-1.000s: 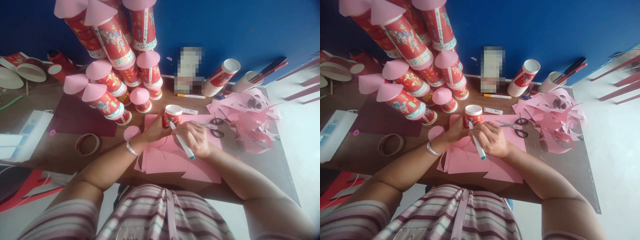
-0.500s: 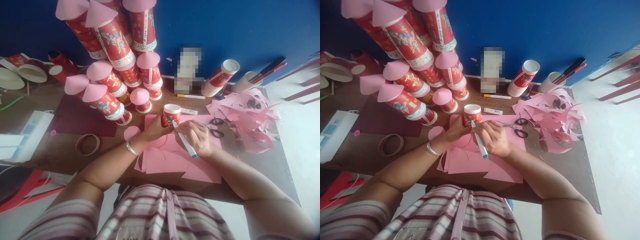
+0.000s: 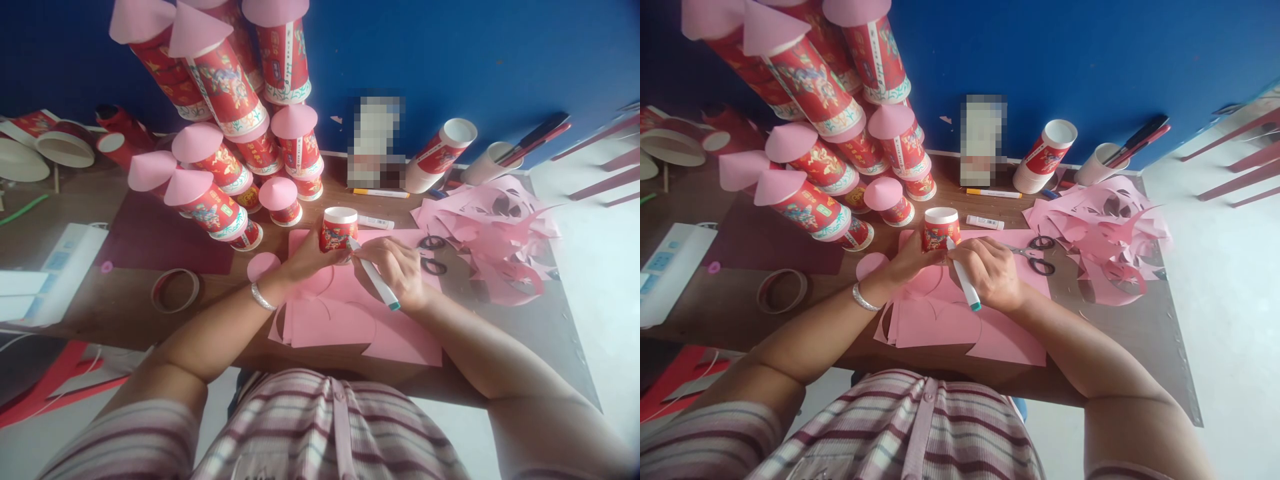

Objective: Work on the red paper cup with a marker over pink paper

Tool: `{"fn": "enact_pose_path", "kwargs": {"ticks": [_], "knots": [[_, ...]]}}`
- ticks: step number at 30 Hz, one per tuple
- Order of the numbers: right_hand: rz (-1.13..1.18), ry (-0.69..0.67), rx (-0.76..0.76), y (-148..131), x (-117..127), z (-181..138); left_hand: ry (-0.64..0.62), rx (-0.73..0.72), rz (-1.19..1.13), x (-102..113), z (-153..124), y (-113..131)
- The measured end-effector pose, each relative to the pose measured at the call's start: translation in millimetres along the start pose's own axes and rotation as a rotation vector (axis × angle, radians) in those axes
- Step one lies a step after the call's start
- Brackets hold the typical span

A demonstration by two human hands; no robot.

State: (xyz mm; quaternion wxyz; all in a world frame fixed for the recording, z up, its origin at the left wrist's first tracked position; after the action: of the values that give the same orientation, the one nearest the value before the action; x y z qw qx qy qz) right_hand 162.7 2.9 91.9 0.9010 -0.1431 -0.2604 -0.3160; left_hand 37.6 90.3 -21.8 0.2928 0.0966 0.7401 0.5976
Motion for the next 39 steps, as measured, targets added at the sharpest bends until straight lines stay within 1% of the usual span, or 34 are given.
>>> {"fn": "enact_pose_path", "kwargs": {"ticks": [11, 16, 23, 30, 34, 39], "knots": [[0.033, 0.012, -0.031, 6.1, 0.5, -1.0, 0.025, -0.007, -0.018, 2.8, 3.6, -2.5], [-0.002, 0.009, -0.035, 7.9, 1.4, -0.4, 0.037, -0.009, -0.054, 3.1, 3.6, -2.7], [-0.004, 0.020, -0.026, 6.8, 1.7, 0.5, -0.004, -0.022, -0.051, 1.7, 3.4, -3.9], [-0.038, -0.014, -0.065, 11.2, -2.4, -4.8, -0.006, -0.010, -0.076, 3.1, 3.0, -5.8], [-0.022, 0.000, -0.048, 9.0, -0.2, -2.2, -0.023, -0.027, -0.083, 2.3, 2.3, -5.0], [0.012, 0.014, -0.041, 7.7, 1.6, 0.5, -0.006, -0.024, -0.088, 1.6, 1.6, -2.1]]}}
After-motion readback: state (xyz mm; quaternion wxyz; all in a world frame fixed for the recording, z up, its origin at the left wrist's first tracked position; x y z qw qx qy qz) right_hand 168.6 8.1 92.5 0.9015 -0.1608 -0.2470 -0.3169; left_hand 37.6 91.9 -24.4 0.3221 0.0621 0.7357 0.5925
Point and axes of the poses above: each hand's wrist, its own z-axis towards the middle knuckle, its own x-axis out of the back of the hand, y = z × x, the point moved 9 cm from there along z, towards the middle knuckle
